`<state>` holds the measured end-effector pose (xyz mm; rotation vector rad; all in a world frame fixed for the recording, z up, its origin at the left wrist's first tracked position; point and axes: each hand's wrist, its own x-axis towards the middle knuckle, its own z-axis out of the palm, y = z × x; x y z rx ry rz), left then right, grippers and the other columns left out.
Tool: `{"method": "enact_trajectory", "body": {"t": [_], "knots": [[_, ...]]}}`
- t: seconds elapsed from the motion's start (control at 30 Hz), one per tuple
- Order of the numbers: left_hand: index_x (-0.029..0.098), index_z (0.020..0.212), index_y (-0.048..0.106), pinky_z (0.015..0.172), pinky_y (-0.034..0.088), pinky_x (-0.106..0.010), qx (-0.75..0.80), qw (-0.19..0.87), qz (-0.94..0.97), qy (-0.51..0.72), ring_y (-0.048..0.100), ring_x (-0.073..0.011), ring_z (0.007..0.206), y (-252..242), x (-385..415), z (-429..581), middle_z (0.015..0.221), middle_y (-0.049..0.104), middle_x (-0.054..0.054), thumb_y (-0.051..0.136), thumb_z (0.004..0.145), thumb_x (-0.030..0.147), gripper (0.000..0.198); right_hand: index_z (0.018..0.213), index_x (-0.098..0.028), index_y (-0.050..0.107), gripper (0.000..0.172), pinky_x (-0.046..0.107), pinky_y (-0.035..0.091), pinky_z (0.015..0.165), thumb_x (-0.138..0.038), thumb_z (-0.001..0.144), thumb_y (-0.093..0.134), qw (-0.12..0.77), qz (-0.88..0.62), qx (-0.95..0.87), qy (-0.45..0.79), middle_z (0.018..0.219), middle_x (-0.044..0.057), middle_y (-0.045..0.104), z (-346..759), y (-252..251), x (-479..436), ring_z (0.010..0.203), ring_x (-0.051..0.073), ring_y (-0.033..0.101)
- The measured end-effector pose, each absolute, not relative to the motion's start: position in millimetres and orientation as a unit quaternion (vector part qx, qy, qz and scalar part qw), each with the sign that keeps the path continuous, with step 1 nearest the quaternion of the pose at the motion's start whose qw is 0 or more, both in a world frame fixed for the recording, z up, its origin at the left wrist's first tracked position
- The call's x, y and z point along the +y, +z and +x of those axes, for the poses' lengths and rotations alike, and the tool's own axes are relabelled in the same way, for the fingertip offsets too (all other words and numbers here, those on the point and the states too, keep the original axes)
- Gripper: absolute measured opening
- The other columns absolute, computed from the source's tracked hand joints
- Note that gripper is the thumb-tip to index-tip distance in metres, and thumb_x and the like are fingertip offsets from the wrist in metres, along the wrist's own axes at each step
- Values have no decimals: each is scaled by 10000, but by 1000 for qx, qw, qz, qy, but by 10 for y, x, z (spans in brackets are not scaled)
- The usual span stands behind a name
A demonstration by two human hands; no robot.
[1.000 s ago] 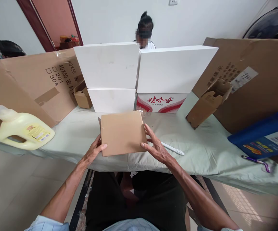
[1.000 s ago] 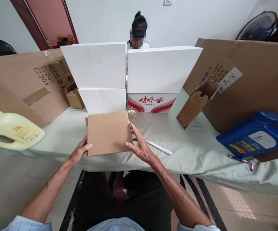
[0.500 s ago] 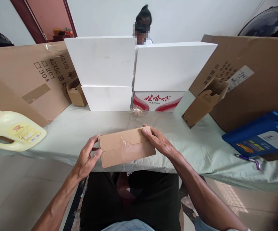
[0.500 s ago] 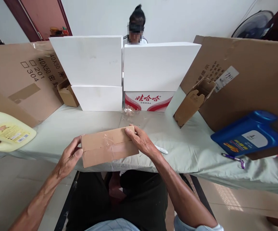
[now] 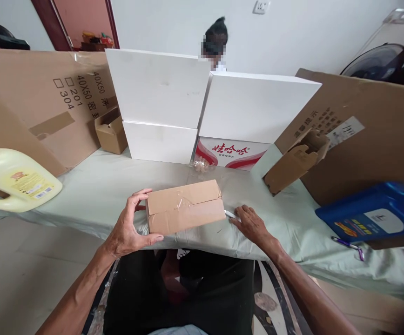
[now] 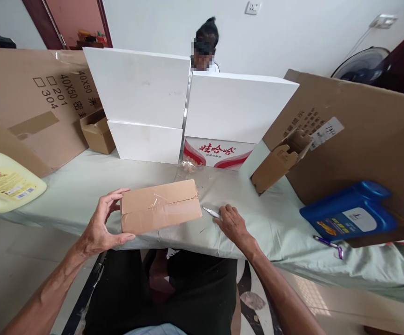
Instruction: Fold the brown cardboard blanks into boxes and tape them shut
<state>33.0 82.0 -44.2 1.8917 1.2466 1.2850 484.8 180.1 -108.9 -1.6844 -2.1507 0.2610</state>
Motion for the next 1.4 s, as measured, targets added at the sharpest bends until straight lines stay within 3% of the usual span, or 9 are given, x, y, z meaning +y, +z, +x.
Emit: {"method": "enact_trajectory", "body": {"t": [0.13,0.3,0.4,0.47,0.57,0.63,0.8,1.07,1.4], "knots": [[270,1335,444,1157,512,-585,458,269,697,482,525,-441,1547,-471,848,317,1704,430,-285,1000,729,518,859,790,-271,462,354,383,518,743,-533,1020,524,221,-622,-744,107,798,88,623,4842,-1102,1780,785,263,608],[277,1401,444,1190,500,-612,447,240,732,454,434,-477,1619,-493,889,267,1712,410,-290,1087,576,512,1072,927,-254,485,451,307,486,606,-574,1132,242,330,-630,-688,148,767,11,578,4687,-692,1763,609,174,560],[276,1426,422,1169,531,-596,448,204,746,448,449,-468,1612,-480,896,295,1675,449,-278,1069,600,360,1053,1005,-246,576,460,279,429,555,-640,1140,379,420,-545,-693,215,692,-38,517,4451,-238,1584,551,142,475],[272,1415,418,1158,548,-568,443,186,750,455,474,-445,1597,-450,889,333,1637,483,-262,1008,656,276,962,1049,-243,648,394,269,402,548,-593,1139,491,380,-490,-753,223,694,-36,538,4235,70,1423,565,135,486],[263,1399,424,1174,539,-554,428,173,759,459,487,-427,1585,-396,860,376,1604,502,-250,953,697,247,880,1180,-240,697,265,279,481,700,-431,1167,514,269,-386,-862,189,920,33,712,3923,411,1234,773,164,653],[263,1403,432,1196,519,-561,426,171,759,461,492,-424,1579,-373,829,382,1620,487,-249,947,706,260,867,1229,-231,700,260,285,477,742,-360,1183,478,217,-343,-903,144,1009,66,739,3775,531,1176,846,177,685],[269,1415,457,1202,519,-547,433,181,753,461,500,-420,1575,-354,749,361,1663,449,-243,955,712,286,861,1138,-201,708,296,284,367,657,-312,1197,439,163,-316,-934,35,908,47,693,3631,615,1166,758,154,627],[273,1424,461,1184,537,-550,427,183,759,456,512,-420,1563,-291,713,373,1650,460,-240,951,726,280,853,1022,-198,691,342,321,219,597,-305,1203,421,145,-295,-942,-62,821,17,615,3585,680,1207,677,132,515],[277,1417,486,1185,533,-539,427,185,758,457,505,-417,1568,-255,701,370,1647,480,-227,963,706,266,856,986,-198,689,327,338,199,614,-254,1190,440,113,-276,-949,-99,802,5,569,3541,852,1244,660,138,404]]}}
